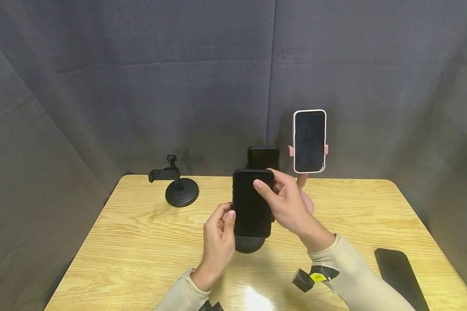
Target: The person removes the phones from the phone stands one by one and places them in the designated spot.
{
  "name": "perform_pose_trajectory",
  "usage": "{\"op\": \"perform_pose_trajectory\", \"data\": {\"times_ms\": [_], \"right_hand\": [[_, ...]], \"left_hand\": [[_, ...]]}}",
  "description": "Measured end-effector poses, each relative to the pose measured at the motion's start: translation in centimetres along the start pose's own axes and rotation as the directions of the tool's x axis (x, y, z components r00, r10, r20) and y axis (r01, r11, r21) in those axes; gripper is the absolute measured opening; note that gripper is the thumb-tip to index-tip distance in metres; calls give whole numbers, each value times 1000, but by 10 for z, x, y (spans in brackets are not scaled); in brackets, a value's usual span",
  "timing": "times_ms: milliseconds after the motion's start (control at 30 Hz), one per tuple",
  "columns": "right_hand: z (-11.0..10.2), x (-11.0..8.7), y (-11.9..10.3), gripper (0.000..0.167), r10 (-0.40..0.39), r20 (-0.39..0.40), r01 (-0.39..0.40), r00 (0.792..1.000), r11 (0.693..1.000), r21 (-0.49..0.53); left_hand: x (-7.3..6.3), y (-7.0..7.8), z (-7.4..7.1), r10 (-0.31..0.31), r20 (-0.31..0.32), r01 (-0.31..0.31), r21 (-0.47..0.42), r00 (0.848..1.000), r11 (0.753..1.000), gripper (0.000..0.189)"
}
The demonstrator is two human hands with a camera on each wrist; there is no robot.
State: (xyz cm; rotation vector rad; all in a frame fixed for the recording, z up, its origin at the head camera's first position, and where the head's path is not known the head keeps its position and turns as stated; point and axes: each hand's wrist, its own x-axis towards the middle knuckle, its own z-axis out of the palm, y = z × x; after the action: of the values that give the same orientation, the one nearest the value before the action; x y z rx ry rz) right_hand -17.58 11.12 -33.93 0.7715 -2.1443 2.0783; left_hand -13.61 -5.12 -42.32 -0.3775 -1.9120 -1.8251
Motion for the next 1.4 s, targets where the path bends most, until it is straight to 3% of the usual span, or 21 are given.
{"op": "perform_pose_trajectory", "data": {"times_ms": [333, 700, 1067, 1400], "right_hand": [[-1, -1, 1, 22, 1, 15, -1, 1000, 1000, 13], [-2, 0, 0, 22, 8, 16, -9, 1000, 1000, 24], [-1, 1, 0, 22, -2, 1, 2, 1000, 1000, 31], [-1, 2, 0, 21, -21, -12, 21, 1000, 999, 24]], "left_hand": [[-2, -4, 1, 60, -3, -59, 52, 998, 997, 18], [-3, -2, 1, 13, -5, -12, 68, 1000, 998, 17], [-1, -1, 1, 13, 9, -14, 49, 1000, 999, 17], [-1, -1, 1, 36, 1, -36, 86, 999, 996, 16]]}}
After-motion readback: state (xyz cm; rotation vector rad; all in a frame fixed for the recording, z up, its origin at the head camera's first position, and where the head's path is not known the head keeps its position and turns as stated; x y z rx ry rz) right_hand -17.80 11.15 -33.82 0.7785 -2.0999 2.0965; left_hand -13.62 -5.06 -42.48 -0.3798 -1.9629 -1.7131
